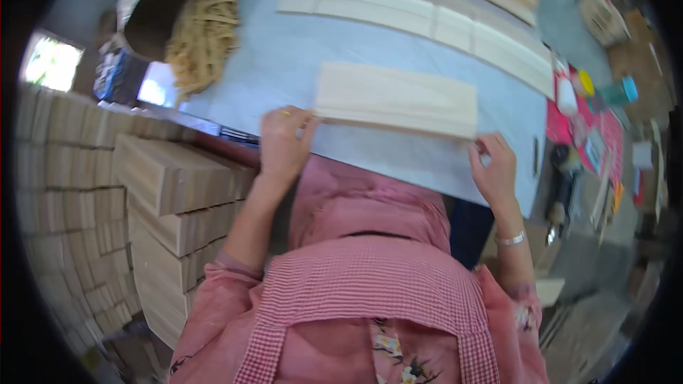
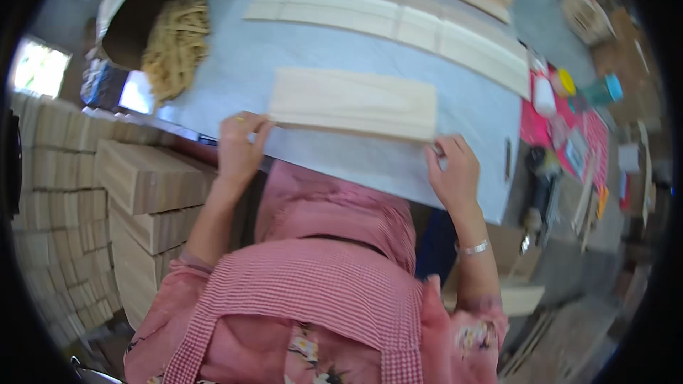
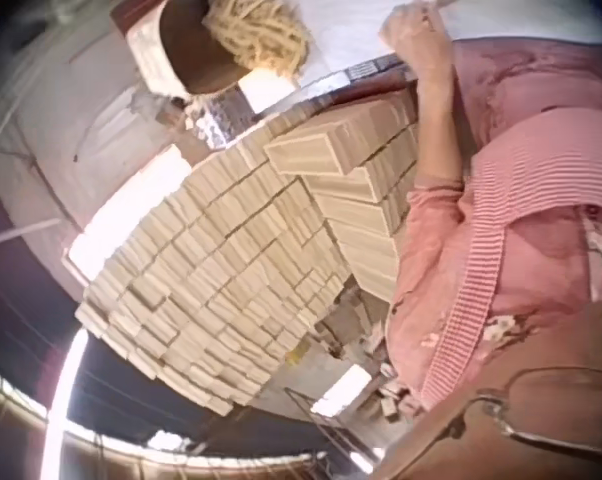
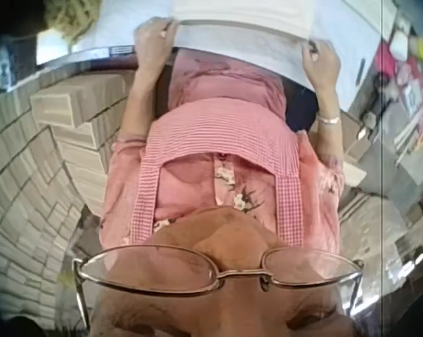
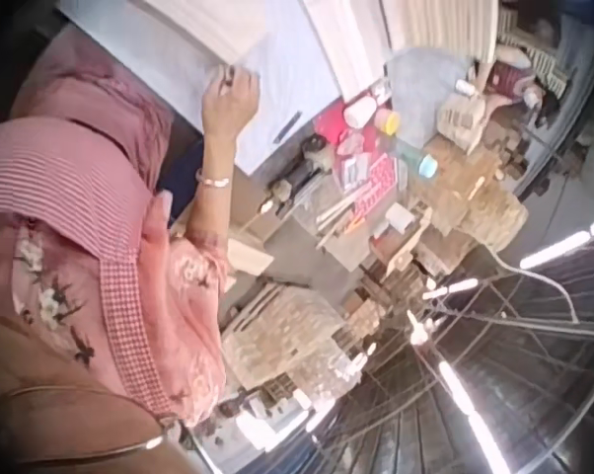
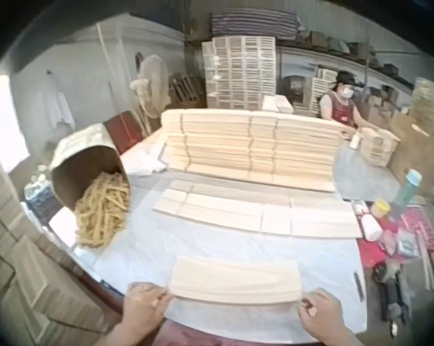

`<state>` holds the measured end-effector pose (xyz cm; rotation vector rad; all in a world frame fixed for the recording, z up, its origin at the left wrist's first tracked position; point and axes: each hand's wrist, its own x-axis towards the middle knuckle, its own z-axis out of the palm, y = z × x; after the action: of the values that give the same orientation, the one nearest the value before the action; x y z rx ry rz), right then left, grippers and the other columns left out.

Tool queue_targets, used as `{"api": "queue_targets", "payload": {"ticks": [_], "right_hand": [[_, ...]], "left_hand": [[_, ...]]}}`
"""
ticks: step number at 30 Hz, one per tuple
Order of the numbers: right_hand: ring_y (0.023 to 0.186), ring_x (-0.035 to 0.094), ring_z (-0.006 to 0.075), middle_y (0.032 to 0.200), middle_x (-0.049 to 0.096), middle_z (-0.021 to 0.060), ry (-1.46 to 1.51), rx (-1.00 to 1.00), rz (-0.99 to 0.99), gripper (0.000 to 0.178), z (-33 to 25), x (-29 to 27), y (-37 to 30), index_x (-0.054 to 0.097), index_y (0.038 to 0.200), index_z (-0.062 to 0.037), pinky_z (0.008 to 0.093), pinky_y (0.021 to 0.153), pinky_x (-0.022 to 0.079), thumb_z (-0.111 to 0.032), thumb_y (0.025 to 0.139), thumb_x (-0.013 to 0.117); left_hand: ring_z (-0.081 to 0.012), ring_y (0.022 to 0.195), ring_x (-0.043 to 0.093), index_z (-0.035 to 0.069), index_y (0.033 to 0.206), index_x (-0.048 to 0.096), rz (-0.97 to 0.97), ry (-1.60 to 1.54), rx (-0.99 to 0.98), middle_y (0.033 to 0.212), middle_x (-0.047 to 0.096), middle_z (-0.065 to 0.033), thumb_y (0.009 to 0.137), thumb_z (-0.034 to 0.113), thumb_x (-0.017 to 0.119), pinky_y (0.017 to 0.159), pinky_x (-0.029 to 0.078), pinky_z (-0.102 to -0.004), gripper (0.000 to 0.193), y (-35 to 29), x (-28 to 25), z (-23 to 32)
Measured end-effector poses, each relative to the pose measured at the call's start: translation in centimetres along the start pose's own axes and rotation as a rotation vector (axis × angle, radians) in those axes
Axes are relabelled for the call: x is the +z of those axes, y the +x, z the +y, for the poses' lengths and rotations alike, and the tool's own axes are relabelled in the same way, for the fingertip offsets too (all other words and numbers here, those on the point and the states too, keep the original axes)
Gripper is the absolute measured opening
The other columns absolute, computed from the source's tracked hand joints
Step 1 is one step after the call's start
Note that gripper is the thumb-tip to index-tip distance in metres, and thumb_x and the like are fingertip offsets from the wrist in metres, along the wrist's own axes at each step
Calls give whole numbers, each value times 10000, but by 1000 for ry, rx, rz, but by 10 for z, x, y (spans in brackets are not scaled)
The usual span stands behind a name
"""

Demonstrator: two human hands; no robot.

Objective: Assembling wooden boxes using glue and a pneumatic nail gun.

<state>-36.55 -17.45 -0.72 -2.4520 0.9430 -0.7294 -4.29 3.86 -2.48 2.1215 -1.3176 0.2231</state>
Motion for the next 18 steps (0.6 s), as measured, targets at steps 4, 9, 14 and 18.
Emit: {"api": "queue_targets", "payload": {"ticks": [4, 9, 14, 18], "right_hand": [[657, 556, 218, 824, 603, 66, -14, -71, -4, 102, 2, -4, 0, 677, 927, -23, 332, 623, 462, -3, 832, 709], [617, 530, 226, 753, 588, 76, 8, -80, -95, 32, -3, -16, 13, 682, 851, -14, 337, 602, 443, 4, 836, 704], [587, 509, 243, 691, 572, 82, 59, -25, -141, 48, 9, -16, 17, 682, 802, -4, 345, 588, 432, -10, 840, 709], [606, 519, 265, 705, 565, 79, 73, -142, -115, 57, 14, -11, 28, 683, 799, -17, 359, 595, 434, -39, 850, 699]], "left_hand": [[-253, 832, 632, 70, 905, 763, 28, 26, -4, 852, 687, -59, 844, 163, 754, 882, 453, -367, 112, -2, -7, 11], [-245, 816, 627, 65, 883, 755, 16, 12, 23, 857, 684, -57, 838, 143, 748, 889, 448, -366, 90, -3, -12, 12], [-252, 785, 627, 56, 870, 748, -30, -9, 62, 835, 679, -56, 824, 107, 743, 857, 460, -368, 69, 2, -10, 16], [-297, 702, 618, 37, 871, 731, -130, -13, 2, 767, 681, -83, 818, 111, 753, 767, 476, -382, 93, 13, -20, 14]]}}
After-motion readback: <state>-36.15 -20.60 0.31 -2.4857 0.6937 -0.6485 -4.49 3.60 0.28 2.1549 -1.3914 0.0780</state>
